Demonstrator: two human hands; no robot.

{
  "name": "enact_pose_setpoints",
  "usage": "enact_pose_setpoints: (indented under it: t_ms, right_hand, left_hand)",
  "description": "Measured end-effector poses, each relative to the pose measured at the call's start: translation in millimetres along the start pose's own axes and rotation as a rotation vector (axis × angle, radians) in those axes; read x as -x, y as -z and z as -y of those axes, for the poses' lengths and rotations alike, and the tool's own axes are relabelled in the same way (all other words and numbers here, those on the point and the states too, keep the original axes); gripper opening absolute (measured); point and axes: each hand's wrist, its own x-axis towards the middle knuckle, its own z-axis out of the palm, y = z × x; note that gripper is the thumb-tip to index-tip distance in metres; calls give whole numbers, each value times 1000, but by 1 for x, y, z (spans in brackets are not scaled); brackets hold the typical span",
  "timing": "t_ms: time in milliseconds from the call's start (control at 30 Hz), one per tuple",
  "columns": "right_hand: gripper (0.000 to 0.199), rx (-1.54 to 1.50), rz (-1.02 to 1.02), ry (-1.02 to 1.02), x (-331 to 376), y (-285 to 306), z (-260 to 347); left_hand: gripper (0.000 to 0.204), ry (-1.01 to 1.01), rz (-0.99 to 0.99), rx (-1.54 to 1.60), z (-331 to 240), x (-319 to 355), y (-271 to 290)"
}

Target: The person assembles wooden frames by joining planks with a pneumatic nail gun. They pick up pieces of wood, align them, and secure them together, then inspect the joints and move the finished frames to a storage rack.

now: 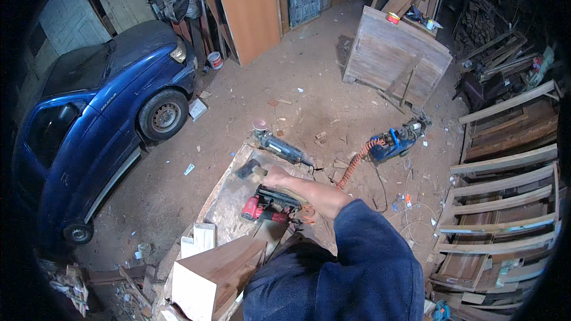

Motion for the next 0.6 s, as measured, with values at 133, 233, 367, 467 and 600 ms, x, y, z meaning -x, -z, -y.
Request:
enact_pose_setpoints:
  t_ms: [133,233,367,467,600]
  right_hand:
    - [54,-462,144,101,93,47,79]
    - [46,-664,256,280,134,77,104]
    - [44,-315,81,564,184,100,155]
    - [48,-301,220,607,242,126,196]
    - [52,-128,392,739,303,141,241]
  left_hand:
    - [56,-184,-58,-80,13,24,13]
    - [58,-339,-49,-66,19,34,1]
    - [61,-492,-58,-61,30,48,-8]
    - [63,-570,-77,-37,37,55,-12]
    - [70,-639,-79,-197,46,52,-2]
